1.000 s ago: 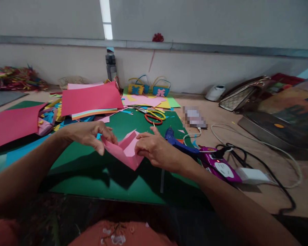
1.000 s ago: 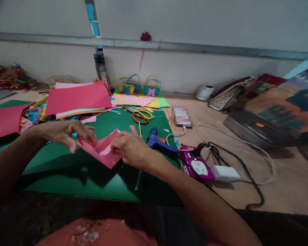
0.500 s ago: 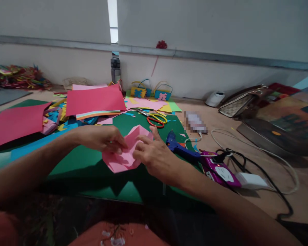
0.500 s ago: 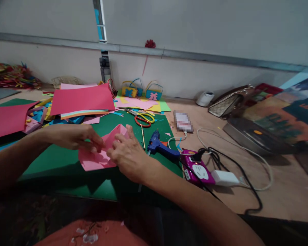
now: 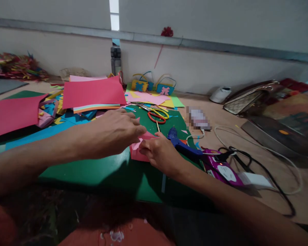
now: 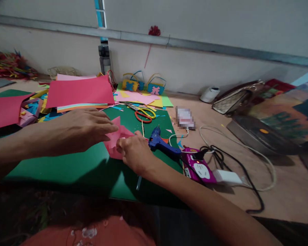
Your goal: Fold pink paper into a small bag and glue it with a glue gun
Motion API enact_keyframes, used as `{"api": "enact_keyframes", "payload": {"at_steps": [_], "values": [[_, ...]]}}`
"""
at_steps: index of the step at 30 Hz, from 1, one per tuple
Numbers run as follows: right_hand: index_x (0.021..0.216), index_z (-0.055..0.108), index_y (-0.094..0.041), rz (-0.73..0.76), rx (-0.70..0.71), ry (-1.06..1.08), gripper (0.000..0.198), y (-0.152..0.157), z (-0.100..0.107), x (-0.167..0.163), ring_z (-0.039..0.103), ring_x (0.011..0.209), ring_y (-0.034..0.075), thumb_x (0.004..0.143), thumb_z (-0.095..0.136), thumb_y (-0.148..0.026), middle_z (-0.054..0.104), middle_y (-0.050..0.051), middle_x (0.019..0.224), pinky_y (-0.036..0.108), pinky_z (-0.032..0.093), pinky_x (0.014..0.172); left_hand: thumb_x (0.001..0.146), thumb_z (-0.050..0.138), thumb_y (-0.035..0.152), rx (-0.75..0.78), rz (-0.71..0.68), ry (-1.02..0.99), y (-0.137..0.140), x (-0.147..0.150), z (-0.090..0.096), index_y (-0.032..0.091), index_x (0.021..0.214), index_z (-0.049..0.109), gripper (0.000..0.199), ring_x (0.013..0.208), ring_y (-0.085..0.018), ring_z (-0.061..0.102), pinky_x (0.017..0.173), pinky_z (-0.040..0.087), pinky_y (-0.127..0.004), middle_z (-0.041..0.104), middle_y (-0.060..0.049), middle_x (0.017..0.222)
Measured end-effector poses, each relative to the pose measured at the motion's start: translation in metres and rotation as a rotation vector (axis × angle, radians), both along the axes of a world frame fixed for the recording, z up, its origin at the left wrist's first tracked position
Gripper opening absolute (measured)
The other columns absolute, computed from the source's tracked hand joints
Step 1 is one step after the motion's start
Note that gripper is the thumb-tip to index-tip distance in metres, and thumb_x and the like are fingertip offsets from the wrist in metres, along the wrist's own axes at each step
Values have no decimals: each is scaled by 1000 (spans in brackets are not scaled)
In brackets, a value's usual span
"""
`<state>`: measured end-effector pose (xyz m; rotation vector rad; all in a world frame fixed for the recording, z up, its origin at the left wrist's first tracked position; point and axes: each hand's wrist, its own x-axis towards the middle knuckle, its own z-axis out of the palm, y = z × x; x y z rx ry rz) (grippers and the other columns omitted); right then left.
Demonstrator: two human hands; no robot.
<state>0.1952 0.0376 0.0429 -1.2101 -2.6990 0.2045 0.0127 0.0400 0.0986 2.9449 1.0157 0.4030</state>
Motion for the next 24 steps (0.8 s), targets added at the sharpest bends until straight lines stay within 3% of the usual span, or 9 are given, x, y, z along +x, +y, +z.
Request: {"api": "enact_keyframes", "payload": {"at_steps": [2,4,7,10,15,24], "values": [[70,61,-18,-3,-12,42,18,-2,-3,-1,50,59,13,78,48,-8,62,0,63,38,29,86,82,39,15,188,69,56,-17,4,-7,17,87,62,23,74,-20,58,70,44,-32,63,-7,75],[69,59,-17,6,-24,65,18,-6,-4,-4,49,58,12,76,47,-6,61,0,62,39,29,86,83,36,14,272,89,76,-32,8,-20,17,94,59,26,71,-18,59,61,45,-29,65,-9,84],[69,57,-17,36,-72,100,19,-11,1,-3,48,58,12,75,45,-3,62,0,66,35,32,81,79,37,9,273,93,111,-43,10,-42,15,114,49,37,70,-17,62,50,44,-24,65,-12,98],[72,58,-17,-6,-106,169,22,-12,12,5,48,58,12,84,41,-10,63,1,69,30,33,71,75,38,5,244,154,173,-40,8,-57,16,128,34,55,70,-17,64,42,39,-21,63,-12,107],[80,61,-20,-100,-86,191,23,-15,22,30,56,69,14,89,40,-18,67,1,79,30,34,72,70,41,2,199,139,272,-33,5,-67,15,128,36,60,65,-17,65,40,39,-22,62,-13,112],[94,60,-18,-121,23,137,14,-30,2,46,61,83,19,84,51,-16,70,5,90,40,33,89,75,36,2,248,63,257,-38,5,-78,11,121,46,47,63,-15,64,47,46,-22,65,-14,101]]}}
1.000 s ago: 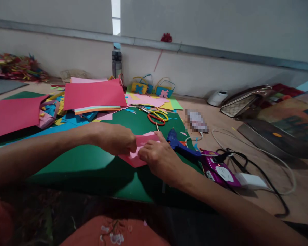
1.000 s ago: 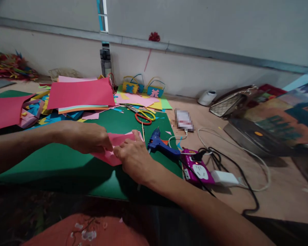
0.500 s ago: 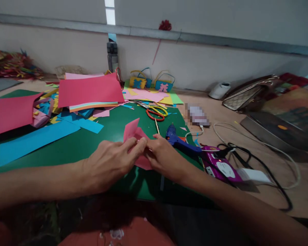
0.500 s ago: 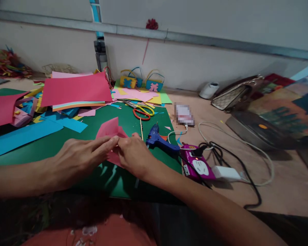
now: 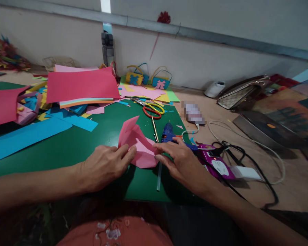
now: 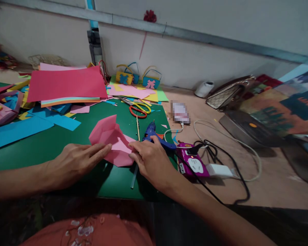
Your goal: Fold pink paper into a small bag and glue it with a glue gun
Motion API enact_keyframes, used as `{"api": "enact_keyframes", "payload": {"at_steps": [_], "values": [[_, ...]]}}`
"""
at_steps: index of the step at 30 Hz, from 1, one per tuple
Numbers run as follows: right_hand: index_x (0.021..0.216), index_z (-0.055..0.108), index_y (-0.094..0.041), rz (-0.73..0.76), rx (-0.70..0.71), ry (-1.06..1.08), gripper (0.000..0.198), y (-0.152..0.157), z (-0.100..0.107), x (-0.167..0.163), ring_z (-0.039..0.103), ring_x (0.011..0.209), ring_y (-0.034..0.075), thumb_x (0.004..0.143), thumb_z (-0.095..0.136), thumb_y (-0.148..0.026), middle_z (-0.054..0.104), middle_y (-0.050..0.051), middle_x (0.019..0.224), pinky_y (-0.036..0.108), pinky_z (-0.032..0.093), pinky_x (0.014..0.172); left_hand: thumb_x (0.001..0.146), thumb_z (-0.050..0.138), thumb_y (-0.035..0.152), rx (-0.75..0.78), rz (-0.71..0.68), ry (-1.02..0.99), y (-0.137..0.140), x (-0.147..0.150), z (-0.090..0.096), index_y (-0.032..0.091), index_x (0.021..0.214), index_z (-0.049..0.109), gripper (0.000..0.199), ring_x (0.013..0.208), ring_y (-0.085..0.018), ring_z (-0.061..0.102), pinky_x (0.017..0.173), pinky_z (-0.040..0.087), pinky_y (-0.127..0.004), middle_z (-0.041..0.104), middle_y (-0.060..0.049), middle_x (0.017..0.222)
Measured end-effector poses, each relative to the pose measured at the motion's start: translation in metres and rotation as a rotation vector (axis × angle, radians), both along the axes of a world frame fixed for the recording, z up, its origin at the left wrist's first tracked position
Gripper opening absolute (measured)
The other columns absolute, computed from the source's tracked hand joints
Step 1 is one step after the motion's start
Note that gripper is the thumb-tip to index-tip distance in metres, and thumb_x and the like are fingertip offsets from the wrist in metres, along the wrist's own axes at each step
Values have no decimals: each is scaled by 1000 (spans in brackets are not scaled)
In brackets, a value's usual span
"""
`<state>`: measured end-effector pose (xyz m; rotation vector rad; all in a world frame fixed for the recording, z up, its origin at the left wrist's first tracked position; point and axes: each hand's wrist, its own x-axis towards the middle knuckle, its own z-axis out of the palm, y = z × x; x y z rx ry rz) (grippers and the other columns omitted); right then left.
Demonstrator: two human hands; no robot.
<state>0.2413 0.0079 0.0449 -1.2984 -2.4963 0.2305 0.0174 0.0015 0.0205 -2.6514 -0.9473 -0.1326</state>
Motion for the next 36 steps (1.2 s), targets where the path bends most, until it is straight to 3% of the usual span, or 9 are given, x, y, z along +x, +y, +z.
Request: {"api": "enact_keyframes", "payload": {"at_steps": [4,11,15,20,24,30,36], "values": [[97,59,-18,5,60,39,17,-3,-7,1,61,87,19,81,55,-15,70,5,94,42,31,92,78,38,3,55,-75,-67,5,-5,-4,10,115,49,40,62,-15,64,47,45,-22,67,-13,95],[98,60,-15,26,138,-11,18,-5,-20,-10,59,85,20,82,53,-12,68,7,86,49,24,95,81,38,3,66,-65,-98,10,-7,-8,11,117,43,38,61,-15,63,46,42,-24,67,-7,90],[99,58,-15,23,199,3,19,-2,-23,-17,58,88,21,83,50,-11,68,7,88,54,19,96,78,44,4,23,-33,-52,11,-8,-7,13,116,43,39,60,-16,62,43,38,-24,67,-4,82],[101,57,-17,12,179,39,21,-2,-23,-19,58,95,21,83,49,-11,68,7,92,57,12,97,74,50,4,-47,52,17,13,-13,3,17,98,53,28,58,-17,62,40,30,-23,65,-1,74],[97,59,-18,25,180,51,20,-4,-26,-20,57,96,21,82,49,-10,69,4,86,56,13,96,72,49,4,-31,78,47,9,-13,8,17,94,55,27,56,-16,61,38,31,-23,64,-3,82],[74,59,-19,74,287,69,21,-15,-33,-24,57,99,21,84,43,-9,66,-2,63,56,6,99,75,38,3,119,-13,-24,-6,-5,-1,11,106,49,34,56,-14,59,44,43,-23,63,-10,93],[74,59,-19,101,256,77,21,-22,-28,-15,57,98,22,88,43,-15,65,-1,66,55,11,99,75,42,6,25,-116,-23,-5,-1,-7,13,85,53,16,49,-15,58,36,40,-23,60,-5,73]]}}
